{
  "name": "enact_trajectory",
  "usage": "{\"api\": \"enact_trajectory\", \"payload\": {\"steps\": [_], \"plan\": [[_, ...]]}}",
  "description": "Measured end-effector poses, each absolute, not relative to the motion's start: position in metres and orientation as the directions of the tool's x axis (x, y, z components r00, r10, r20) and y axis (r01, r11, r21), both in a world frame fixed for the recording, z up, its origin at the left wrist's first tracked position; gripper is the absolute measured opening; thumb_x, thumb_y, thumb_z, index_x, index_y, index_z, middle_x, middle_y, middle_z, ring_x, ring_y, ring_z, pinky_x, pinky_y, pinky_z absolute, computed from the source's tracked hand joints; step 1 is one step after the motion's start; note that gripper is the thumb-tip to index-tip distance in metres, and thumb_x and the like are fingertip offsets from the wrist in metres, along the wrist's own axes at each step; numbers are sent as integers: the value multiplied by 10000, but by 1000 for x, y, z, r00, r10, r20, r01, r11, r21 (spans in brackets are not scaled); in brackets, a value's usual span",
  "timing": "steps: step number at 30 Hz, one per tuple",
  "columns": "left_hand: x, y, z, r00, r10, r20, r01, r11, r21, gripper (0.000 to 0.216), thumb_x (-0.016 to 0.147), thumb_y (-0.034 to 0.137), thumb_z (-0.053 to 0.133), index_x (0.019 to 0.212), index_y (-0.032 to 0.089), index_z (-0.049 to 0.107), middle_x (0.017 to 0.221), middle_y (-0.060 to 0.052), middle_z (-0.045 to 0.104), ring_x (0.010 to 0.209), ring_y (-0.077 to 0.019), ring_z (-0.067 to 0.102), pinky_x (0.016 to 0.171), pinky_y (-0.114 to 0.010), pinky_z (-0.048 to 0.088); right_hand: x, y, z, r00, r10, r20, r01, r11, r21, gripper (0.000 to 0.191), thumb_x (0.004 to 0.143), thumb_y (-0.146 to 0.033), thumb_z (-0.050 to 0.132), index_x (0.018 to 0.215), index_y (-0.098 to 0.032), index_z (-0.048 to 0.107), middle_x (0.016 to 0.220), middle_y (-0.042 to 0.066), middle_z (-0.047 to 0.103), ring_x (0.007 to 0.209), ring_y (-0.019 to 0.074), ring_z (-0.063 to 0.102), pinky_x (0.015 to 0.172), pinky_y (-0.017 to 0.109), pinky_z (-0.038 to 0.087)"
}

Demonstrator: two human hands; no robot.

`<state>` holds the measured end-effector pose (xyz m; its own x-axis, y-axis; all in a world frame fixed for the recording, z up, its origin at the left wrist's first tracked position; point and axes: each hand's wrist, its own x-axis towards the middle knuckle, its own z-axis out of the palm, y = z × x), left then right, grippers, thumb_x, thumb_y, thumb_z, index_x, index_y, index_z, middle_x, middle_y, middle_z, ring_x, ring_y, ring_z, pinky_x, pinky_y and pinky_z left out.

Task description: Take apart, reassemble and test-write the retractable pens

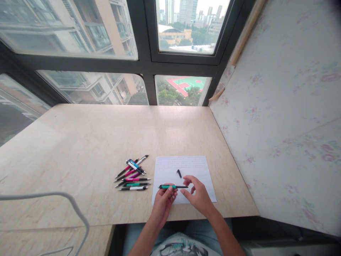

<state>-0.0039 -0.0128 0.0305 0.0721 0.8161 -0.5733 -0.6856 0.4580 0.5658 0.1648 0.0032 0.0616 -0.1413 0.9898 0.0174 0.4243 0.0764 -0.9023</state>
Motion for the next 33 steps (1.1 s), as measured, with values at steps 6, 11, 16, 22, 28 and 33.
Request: {"api": "enact_trajectory", "payload": {"steps": [6,11,16,22,28,33], "plan": [[-5,-14,30,61,815,-576,-698,448,559,315,663,276,847,884,114,693,770,-71,716,674,-112,643,670,-204,510,166,4,60,-160,986,36,490,111,-865,193,901,-282,544,763,-196,648,727,27,661,647,150,583,576,256,445],[-7,-13,29,65,814,-577,-737,429,522,286,680,246,838,886,108,697,779,-80,718,662,-102,642,643,-182,520,169,6,64,-179,974,142,404,204,-892,71,844,-181,573,842,-213,636,832,36,660,762,164,617,570,237,468],[-10,-11,26,75,806,-587,-783,412,466,219,710,206,813,864,97,703,761,-85,712,641,-101,643,618,-172,534,178,7,75,-174,971,165,422,225,-878,100,844,-159,562,865,-217,641,849,35,664,748,161,619,582,246,480],[-17,-9,20,73,812,-578,-813,385,437,137,750,163,770,851,97,706,765,-83,708,640,-98,643,605,-171,543,201,10,73,-46,990,135,484,140,-864,111,869,-243,562,896,-210,664,870,50,693,756,179,644,635,275,521],[-19,-9,22,62,812,-580,-799,389,458,179,726,184,795,854,98,703,765,-85,710,643,-102,646,604,-170,542,192,18,37,121,991,55,599,-29,-800,164,871,-282,539,862,-192,676,841,63,711,729,202,654,653,304,515],[-19,-12,24,66,811,-581,-779,405,478,220,703,210,817,857,103,702,754,-77,709,640,-101,646,609,-168,540,166,27,21,199,970,140,743,-56,-666,191,891,-297,515,838,-206,675,850,63,709,806,221,627,681,301,448]]}}
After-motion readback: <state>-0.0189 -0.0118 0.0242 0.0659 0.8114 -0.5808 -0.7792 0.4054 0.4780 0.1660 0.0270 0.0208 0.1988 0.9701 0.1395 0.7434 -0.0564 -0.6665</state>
